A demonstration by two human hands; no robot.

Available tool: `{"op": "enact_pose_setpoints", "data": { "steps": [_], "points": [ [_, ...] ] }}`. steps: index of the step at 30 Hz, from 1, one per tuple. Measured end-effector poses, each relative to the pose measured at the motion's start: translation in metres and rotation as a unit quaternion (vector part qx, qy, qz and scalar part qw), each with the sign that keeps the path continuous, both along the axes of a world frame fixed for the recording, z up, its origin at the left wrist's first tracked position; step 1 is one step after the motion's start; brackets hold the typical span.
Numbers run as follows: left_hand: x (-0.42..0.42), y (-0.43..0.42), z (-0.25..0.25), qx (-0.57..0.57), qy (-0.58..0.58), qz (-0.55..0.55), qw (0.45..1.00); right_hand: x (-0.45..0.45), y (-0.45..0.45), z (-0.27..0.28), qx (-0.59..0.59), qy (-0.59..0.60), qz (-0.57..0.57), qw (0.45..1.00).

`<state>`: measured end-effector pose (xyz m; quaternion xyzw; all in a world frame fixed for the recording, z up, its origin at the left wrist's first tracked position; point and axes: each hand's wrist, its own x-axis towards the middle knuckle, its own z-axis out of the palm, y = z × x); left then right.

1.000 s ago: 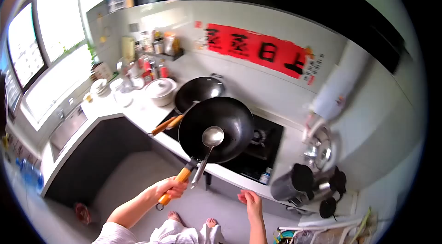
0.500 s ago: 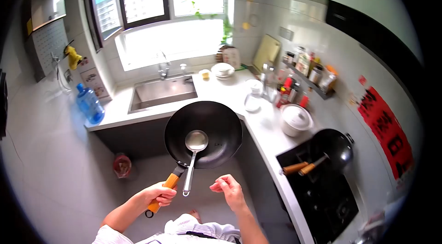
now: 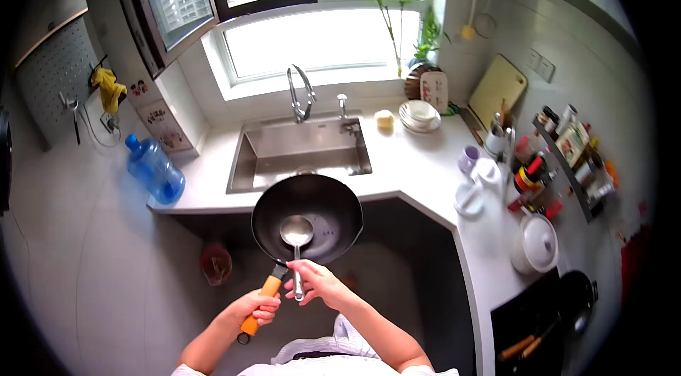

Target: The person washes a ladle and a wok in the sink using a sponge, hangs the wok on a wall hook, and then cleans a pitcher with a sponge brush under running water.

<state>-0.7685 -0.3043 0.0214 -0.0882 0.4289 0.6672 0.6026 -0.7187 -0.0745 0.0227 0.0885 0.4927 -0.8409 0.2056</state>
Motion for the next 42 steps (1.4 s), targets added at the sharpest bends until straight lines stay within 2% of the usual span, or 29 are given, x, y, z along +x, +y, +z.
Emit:
{"op": "enact_pose_setpoints", "data": {
  "steps": [1,3,6,7,9,11,13,16,17,18,19,20,21,23,24,26,30,34,37,39,41,42],
  "points": [
    [-0.027,0.009,0.007,-0.008,-0.005,0.006,1.000,-0.032,0.008,-0.003,0.039,0.030,0.010,0.999],
    [-0.055,0.028,-0.003,-0.016,-0.023,0.029,0.999,-0.070,0.033,-0.021,-0.003,-0.001,0.028,1.000],
    [-0.101,0.046,-0.009,-0.023,-0.039,0.060,0.997,-0.121,0.069,-0.022,-0.066,-0.002,0.062,0.996],
    [-0.119,0.046,-0.003,-0.043,-0.029,0.064,0.997,-0.139,0.079,-0.008,-0.047,0.025,0.066,0.996],
    [-0.140,0.056,-0.004,-0.037,-0.026,0.099,0.994,-0.162,0.104,-0.005,-0.054,0.046,0.036,0.997],
    [-0.175,0.060,0.001,-0.060,-0.018,0.100,0.993,-0.188,0.125,0.001,-0.064,0.010,0.006,0.998],
    [-0.203,0.059,0.003,-0.069,-0.018,0.108,0.992,-0.213,0.148,-0.024,-0.022,-0.039,0.008,0.999],
    [-0.254,0.062,-0.012,-0.077,-0.027,0.109,0.991,-0.240,0.174,-0.037,0.119,-0.066,-0.068,0.988],
    [-0.275,0.065,-0.020,-0.069,-0.028,0.107,0.992,-0.245,0.183,-0.051,0.199,-0.069,-0.082,0.974],
    [-0.295,0.065,-0.033,-0.064,-0.038,0.092,0.993,-0.248,0.189,-0.059,0.362,-0.012,-0.091,0.927],
    [-0.318,0.063,-0.042,-0.062,-0.033,0.074,0.995,-0.257,0.188,-0.057,0.515,0.042,-0.099,0.850],
    [-0.338,0.062,-0.056,-0.069,-0.046,0.061,0.995,-0.262,0.186,-0.052,0.567,0.063,-0.153,0.807],
    [-0.359,0.066,-0.064,-0.077,-0.062,0.049,0.994,-0.269,0.184,-0.058,0.614,0.137,-0.232,0.742],
    [-0.397,0.075,-0.075,-0.097,-0.064,0.023,0.993,-0.280,0.185,-0.053,0.673,0.146,-0.278,0.670],
    [-0.416,0.078,-0.088,-0.098,-0.080,0.005,0.992,-0.284,0.187,-0.052,0.679,0.134,-0.283,0.665],
    [-0.453,0.086,-0.104,-0.104,-0.115,-0.023,0.988,-0.289,0.188,-0.050,0.731,0.123,-0.296,0.602],
    [-0.497,0.115,-0.115,-0.152,-0.117,-0.085,0.978,-0.291,0.183,-0.061,0.718,0.081,-0.327,0.610],
    [-0.523,0.124,-0.153,-0.135,-0.137,-0.143,0.971,-0.295,0.181,-0.071,0.689,0.055,-0.359,0.627],
    [-0.536,0.127,-0.164,-0.145,-0.088,-0.180,0.969,-0.302,0.186,-0.078,0.661,0.003,-0.361,0.658],
    [-0.544,0.124,-0.175,-0.155,-0.056,-0.201,0.966,-0.308,0.195,-0.084,0.663,-0.001,-0.359,0.657],
    [-0.551,0.119,-0.185,-0.165,-0.029,-0.225,0.960,-0.315,0.203,-0.090,0.605,-0.033,-0.362,0.709],
    [-0.553,0.119,-0.184,-0.188,0.051,-0.265,0.944,-0.320,0.206,-0.086,0.593,-0.022,-0.330,0.734]
  ]
}}
